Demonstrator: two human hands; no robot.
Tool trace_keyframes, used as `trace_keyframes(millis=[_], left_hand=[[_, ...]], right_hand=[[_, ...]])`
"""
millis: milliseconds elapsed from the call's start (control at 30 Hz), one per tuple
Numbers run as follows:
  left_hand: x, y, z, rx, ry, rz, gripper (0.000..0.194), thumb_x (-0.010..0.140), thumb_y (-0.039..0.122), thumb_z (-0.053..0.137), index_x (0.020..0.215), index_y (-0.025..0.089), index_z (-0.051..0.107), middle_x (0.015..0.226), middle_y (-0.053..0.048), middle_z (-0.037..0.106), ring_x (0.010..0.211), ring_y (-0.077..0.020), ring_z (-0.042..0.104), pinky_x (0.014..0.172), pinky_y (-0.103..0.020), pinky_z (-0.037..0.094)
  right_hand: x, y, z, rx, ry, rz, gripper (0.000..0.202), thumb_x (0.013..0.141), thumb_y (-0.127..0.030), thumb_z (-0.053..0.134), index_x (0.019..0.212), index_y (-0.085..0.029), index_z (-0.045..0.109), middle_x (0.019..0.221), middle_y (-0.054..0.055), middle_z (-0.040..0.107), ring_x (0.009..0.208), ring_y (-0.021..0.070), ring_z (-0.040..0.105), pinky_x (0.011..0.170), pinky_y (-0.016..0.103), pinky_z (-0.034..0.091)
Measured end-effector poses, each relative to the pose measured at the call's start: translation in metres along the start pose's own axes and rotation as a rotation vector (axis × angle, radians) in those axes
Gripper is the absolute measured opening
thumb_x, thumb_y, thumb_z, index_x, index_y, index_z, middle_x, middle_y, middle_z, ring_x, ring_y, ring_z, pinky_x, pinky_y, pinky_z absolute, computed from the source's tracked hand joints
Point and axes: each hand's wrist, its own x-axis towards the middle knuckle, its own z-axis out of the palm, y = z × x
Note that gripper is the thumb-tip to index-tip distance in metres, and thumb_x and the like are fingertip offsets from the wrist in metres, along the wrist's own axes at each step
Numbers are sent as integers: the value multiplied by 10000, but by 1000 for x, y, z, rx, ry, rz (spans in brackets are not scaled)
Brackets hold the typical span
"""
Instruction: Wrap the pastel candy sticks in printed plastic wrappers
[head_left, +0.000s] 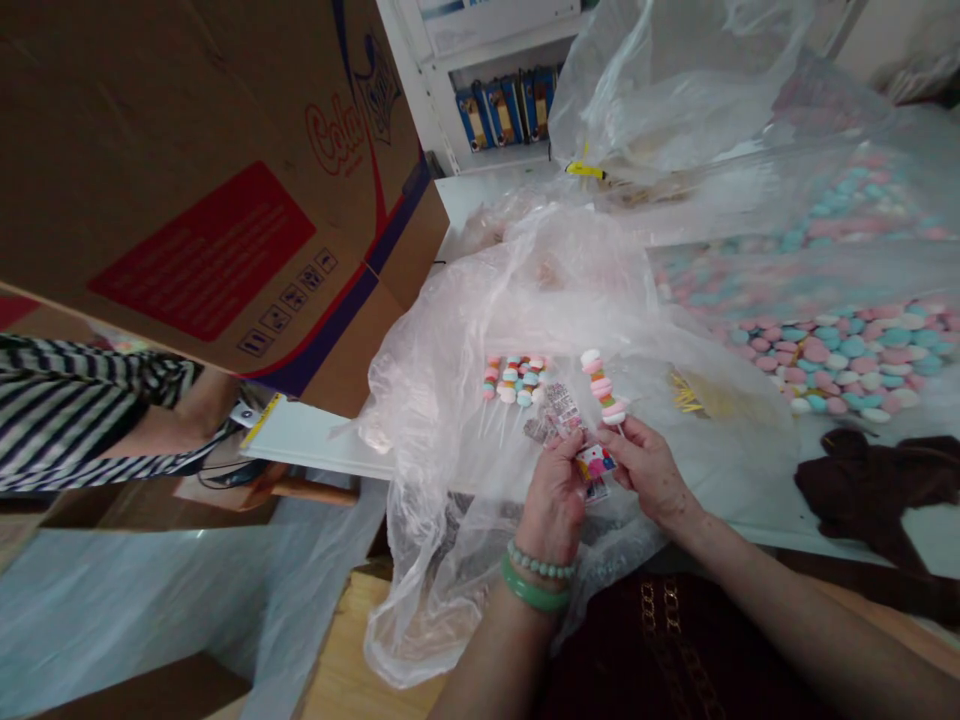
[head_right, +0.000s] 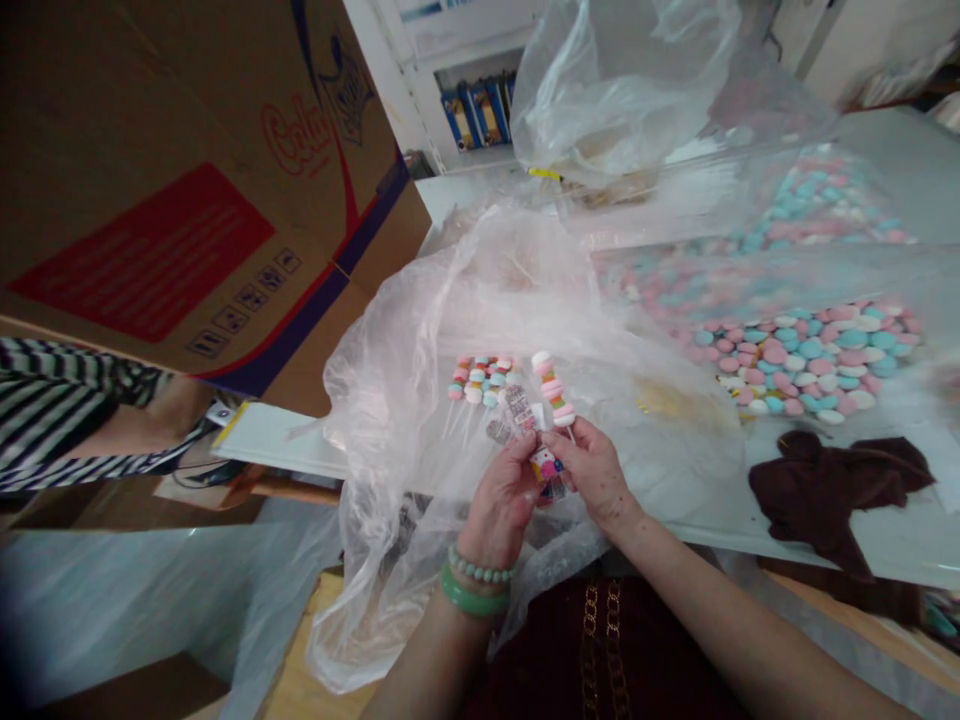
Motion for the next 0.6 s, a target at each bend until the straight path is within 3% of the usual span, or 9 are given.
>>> trace_keyframes(millis=[100, 200, 433, 600], left_hand=[[-1, -12, 2, -101, 37, -38, 259, 677, 255, 701, 913, 158, 657, 848, -43, 676, 681, -136, 608, 632, -251, 464], [-4, -12, 1, -139, 63, -44, 260, 655, 239, 721, 896, 164, 662, 847, -29, 676, 684, -128, 603, 616, -237, 453], [-3, 5, -9, 92, -40, -39, 262, 550, 238, 801, 732, 106, 667, 666, -29, 648, 584, -125, 580, 599, -252, 439], [1, 1, 3, 18, 50, 127, 200, 552, 191, 780, 641, 122, 615, 613, 7, 614, 548, -91, 550, 588, -229, 418]], right_hand=[[4, 13, -1, -141, 18, -13, 220, 714, -381, 655, 790, -185, 592, 618, -48, 513, 464, 73, 378, 397, 196, 287], [6, 19, -1, -209, 48, -24, 163, 679, -329, 649, 697, -177, 591, 610, -26, 537, 550, 107, 449, 473, 211, 350], [2, -1, -2, 11, -46, 251, 254, 572, -351, 721, 623, -171, 550, 497, -61, 447, 431, 65, 350, 404, 208, 249], [2, -4, -4, 16, -7, 177, 260, 602, -343, 719, 695, -189, 531, 493, -95, 406, 373, 38, 253, 371, 204, 175]])
